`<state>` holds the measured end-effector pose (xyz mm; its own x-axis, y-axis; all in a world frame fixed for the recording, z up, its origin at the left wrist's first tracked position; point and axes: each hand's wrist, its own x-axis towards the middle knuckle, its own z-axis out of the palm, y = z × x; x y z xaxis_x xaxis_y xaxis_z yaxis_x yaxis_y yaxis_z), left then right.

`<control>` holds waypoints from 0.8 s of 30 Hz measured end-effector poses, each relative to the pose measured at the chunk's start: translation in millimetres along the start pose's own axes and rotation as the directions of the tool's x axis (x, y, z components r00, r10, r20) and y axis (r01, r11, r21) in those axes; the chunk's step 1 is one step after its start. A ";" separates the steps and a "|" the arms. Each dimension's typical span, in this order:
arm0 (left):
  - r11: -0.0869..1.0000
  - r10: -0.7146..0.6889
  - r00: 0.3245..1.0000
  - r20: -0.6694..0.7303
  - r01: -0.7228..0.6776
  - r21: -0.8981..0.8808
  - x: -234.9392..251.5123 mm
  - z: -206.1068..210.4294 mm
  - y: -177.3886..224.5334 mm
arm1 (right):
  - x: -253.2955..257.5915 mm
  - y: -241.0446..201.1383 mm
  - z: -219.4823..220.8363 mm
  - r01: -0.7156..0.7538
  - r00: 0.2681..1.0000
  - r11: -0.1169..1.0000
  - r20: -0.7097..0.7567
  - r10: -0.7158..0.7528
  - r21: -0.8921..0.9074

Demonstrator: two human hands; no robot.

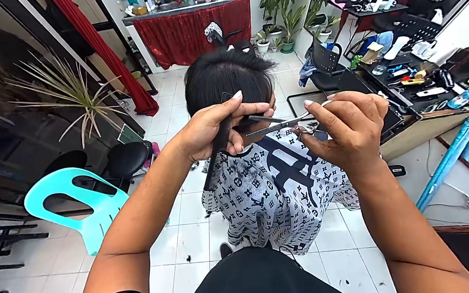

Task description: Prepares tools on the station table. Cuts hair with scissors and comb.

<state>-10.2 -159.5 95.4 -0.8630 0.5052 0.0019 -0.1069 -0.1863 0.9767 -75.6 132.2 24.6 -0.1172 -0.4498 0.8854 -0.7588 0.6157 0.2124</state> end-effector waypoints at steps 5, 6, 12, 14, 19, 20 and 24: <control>1.000 -0.001 1.000 0.005 0.001 -0.002 0.4 0.9 0.1 | 2.9 -0.2 3.1 -0.009 1.000 1.000 -0.002 0.009 -0.014; 1.000 0.003 1.000 0.011 -0.003 -0.010 -0.1 0.9 -0.1 | 1.9 -0.3 3.6 -0.004 1.000 1.000 -0.023 0.004 0.005; 0.970 0.088 0.985 -0.146 -0.051 0.238 -12.8 15.7 -36.6 | -14.2 2.5 -1.7 -0.171 0.985 0.979 0.046 0.167 0.110; 0.890 0.140 0.984 -0.112 -0.075 0.451 -22.7 14.7 -58.2 | -21.5 4.0 -3.0 -0.277 0.961 0.949 0.067 0.269 0.152; 0.793 0.435 0.845 -0.310 -0.197 0.576 -37.6 2.9 -38.0 | -25.2 5.3 -2.3 -0.422 0.906 0.856 0.097 0.413 0.297; 0.831 0.468 0.800 -0.375 -0.255 0.493 -34.5 -0.7 -23.2 | -21.2 2.8 -0.7 -0.434 0.899 0.837 0.106 0.425 0.334; 0.900 0.434 0.751 -0.497 -0.389 0.198 -20.3 -14.2 16.4 | -0.3 -12.6 7.0 -0.438 0.893 0.770 0.125 0.433 0.465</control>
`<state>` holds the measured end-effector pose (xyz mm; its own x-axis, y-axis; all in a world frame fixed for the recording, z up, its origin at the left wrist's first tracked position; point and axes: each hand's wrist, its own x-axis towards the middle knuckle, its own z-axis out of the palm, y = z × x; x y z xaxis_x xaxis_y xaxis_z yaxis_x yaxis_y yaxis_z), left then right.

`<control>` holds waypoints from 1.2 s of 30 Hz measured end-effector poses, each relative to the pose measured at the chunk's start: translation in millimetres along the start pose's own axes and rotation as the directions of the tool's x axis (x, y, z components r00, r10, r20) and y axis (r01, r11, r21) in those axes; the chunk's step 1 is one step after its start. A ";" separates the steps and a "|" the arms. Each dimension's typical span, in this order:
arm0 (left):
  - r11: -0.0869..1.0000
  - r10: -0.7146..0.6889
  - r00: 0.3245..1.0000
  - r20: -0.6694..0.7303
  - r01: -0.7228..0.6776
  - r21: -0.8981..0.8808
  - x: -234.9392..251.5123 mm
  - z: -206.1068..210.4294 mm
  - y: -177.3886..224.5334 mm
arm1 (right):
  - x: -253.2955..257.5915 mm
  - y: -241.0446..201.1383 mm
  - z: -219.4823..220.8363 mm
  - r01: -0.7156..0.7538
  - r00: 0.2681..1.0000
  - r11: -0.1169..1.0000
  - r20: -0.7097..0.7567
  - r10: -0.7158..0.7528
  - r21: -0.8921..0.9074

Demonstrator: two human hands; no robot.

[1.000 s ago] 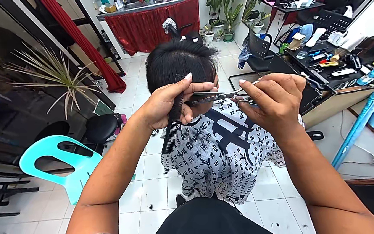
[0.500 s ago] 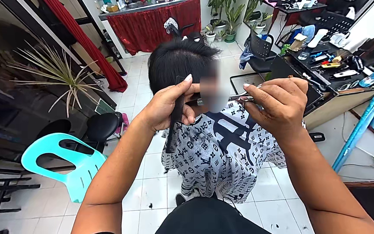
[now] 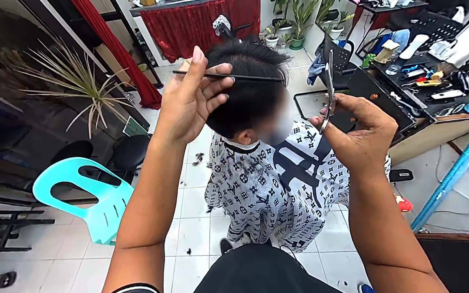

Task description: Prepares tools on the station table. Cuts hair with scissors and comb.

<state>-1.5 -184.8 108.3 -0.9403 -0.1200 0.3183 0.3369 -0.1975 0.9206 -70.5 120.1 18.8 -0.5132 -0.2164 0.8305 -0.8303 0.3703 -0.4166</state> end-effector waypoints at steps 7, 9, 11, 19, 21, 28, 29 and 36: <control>0.947 -0.094 0.962 0.255 0.008 0.321 -19.7 -44.6 -19.9 | 3.1 -6.1 -5.3 -0.115 0.990 0.946 0.111 0.085 0.303; 0.979 -0.017 0.962 0.272 -0.039 0.202 -11.3 -40.9 -12.1 | 15.1 -9.2 0.0 -0.108 0.989 0.900 0.139 0.054 0.423; 0.996 0.047 0.987 0.154 -0.059 0.070 4.8 -30.2 -4.0 | 32.0 -15.0 9.5 -0.098 0.986 0.819 0.169 0.002 0.566; 0.971 -0.237 0.961 -0.139 0.233 -0.048 2.8 -39.6 -14.8 | 90.1 -33.4 29.0 -0.208 0.934 0.466 0.316 -0.167 0.860; 0.961 -0.266 0.955 -0.130 0.251 -0.119 -3.7 -41.6 -15.6 | 102.2 -35.7 36.4 -0.235 0.917 0.442 0.348 -0.193 0.866; 0.963 -0.227 0.973 -0.039 0.218 -0.160 -15.0 -43.9 -18.5 | 110.8 -53.0 81.3 -0.319 0.815 0.504 0.504 -0.287 0.803; 0.973 -0.199 0.980 -0.007 0.197 -0.124 -17.2 -46.1 -21.9 | 109.3 -53.5 85.6 -0.318 0.803 0.497 0.507 -0.312 0.808; 0.983 0.077 0.967 0.244 -0.114 0.143 -25.1 -50.9 -21.4 | 101.7 -54.6 66.7 -0.226 0.838 0.544 0.446 -0.314 0.808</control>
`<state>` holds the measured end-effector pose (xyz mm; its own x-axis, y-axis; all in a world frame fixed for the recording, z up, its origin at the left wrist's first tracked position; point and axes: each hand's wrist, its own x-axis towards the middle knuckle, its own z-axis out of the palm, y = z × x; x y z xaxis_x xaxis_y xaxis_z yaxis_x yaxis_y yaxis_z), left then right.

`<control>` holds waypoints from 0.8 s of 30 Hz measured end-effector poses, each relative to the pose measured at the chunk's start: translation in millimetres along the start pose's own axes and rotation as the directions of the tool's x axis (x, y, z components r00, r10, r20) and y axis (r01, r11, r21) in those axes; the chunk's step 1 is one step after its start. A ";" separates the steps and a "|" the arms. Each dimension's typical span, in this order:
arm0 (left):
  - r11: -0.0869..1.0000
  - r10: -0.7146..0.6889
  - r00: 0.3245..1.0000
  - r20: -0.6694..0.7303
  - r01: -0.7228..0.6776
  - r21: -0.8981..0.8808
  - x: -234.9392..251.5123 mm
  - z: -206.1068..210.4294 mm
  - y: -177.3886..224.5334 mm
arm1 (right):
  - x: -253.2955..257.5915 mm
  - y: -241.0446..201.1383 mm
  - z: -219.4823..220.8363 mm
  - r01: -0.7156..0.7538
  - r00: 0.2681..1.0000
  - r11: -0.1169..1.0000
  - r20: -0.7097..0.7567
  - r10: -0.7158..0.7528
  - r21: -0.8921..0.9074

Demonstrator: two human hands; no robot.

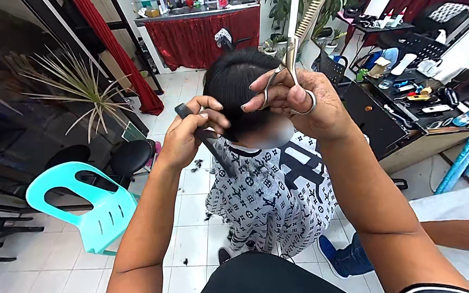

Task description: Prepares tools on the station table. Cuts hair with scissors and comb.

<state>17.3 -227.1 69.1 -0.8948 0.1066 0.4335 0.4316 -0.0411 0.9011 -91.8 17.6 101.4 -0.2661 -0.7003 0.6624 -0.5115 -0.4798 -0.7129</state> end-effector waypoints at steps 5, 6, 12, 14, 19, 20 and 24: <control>0.959 -0.206 0.954 0.217 0.241 -0.148 29.3 27.4 11.3 | -5.1 -5.1 4.1 0.011 1.000 0.998 0.022 -0.012 0.056; 0.947 -0.218 0.950 0.224 0.261 -0.187 35.2 32.6 9.8 | -8.3 -6.8 5.2 -0.004 1.000 0.999 0.024 0.003 0.038; 0.960 -0.205 0.959 0.193 0.235 -0.149 43.2 36.3 20.6 | -69.2 -25.4 -13.6 -0.077 0.973 0.620 -0.195 -0.125 -0.781; 0.959 -0.218 0.959 0.183 0.245 -0.143 40.0 33.9 22.7 | -88.3 -20.1 -28.9 -0.086 0.962 0.337 -0.167 -0.217 -0.937; 0.951 -0.275 0.951 0.143 0.291 -0.103 38.0 37.8 26.3 | -89.1 -6.4 -39.8 -0.078 0.964 0.017 -0.080 -0.254 -0.997; 0.950 -0.281 0.950 0.136 0.295 -0.098 37.8 39.0 26.9 | -86.0 -3.4 -38.3 -0.065 0.962 -0.002 -0.062 -0.265 -0.998; 0.946 -0.294 0.948 0.122 0.307 -0.103 31.8 43.5 27.4 | -81.6 5.6 -32.4 -0.002 0.936 0.010 -0.006 -0.353 -1.000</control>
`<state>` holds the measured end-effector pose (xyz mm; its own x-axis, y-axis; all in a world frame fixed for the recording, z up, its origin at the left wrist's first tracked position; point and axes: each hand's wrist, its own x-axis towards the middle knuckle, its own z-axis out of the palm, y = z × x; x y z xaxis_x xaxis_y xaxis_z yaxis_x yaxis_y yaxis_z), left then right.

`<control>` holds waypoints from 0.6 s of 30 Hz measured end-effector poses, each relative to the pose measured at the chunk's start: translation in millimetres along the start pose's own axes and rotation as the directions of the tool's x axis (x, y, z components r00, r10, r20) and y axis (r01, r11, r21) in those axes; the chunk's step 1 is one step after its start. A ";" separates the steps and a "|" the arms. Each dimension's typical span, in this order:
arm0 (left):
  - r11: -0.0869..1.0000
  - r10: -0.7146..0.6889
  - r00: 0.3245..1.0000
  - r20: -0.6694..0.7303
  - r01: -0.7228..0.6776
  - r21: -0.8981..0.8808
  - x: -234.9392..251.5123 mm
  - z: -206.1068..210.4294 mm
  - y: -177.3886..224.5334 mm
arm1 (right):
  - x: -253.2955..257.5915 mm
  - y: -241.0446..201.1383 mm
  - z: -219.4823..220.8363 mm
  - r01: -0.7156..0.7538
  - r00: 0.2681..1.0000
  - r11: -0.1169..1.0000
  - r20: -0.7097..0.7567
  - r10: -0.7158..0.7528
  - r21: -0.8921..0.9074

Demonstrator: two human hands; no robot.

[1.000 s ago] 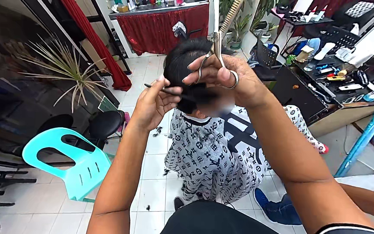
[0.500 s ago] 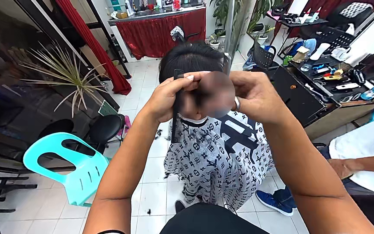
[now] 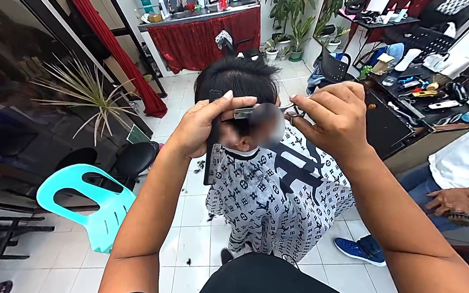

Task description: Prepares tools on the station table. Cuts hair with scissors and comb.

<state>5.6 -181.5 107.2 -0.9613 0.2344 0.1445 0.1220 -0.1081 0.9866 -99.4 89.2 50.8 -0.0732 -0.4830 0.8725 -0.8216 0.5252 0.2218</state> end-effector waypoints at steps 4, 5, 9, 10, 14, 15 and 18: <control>0.958 0.035 0.999 0.029 -0.042 0.284 -21.3 11.4 -14.9 | -14.4 4.1 -4.3 -0.106 0.994 0.982 0.029 0.102 0.155; 0.911 0.062 0.996 0.068 -0.085 0.403 -28.6 14.2 -19.1 | -19.1 6.9 -6.1 -0.186 0.982 0.953 0.060 0.177 0.239; 0.843 0.283 0.956 -0.079 -0.208 0.497 -29.6 20.3 -13.7 | -30.2 17.2 -2.3 -0.415 0.878 0.578 0.143 0.457 0.702; 0.879 0.326 0.930 -0.171 -0.232 0.416 -21.5 21.1 -6.8 | -29.6 17.9 1.8 -0.395 0.869 0.457 0.163 0.467 0.797; 0.958 0.264 0.883 -0.388 -0.287 -0.003 12.2 18.3 7.3 | -21.8 12.9 21.1 -0.296 0.867 0.087 0.229 0.442 0.951; 0.961 0.244 0.871 -0.427 -0.277 -0.016 16.2 17.8 2.2 | -20.7 11.7 23.6 -0.289 0.866 0.064 0.233 0.443 0.955; 0.971 0.230 0.872 -0.432 -0.177 0.161 3.8 20.4 -25.5 | -22.8 12.3 24.3 -0.284 0.873 0.088 0.219 0.436 0.955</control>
<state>3.9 -158.2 84.1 -0.9169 -0.2377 0.3206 0.3281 0.0088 0.9446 -121.6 89.7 23.0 -0.5463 -0.3460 0.7628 -0.5913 -0.4857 -0.6438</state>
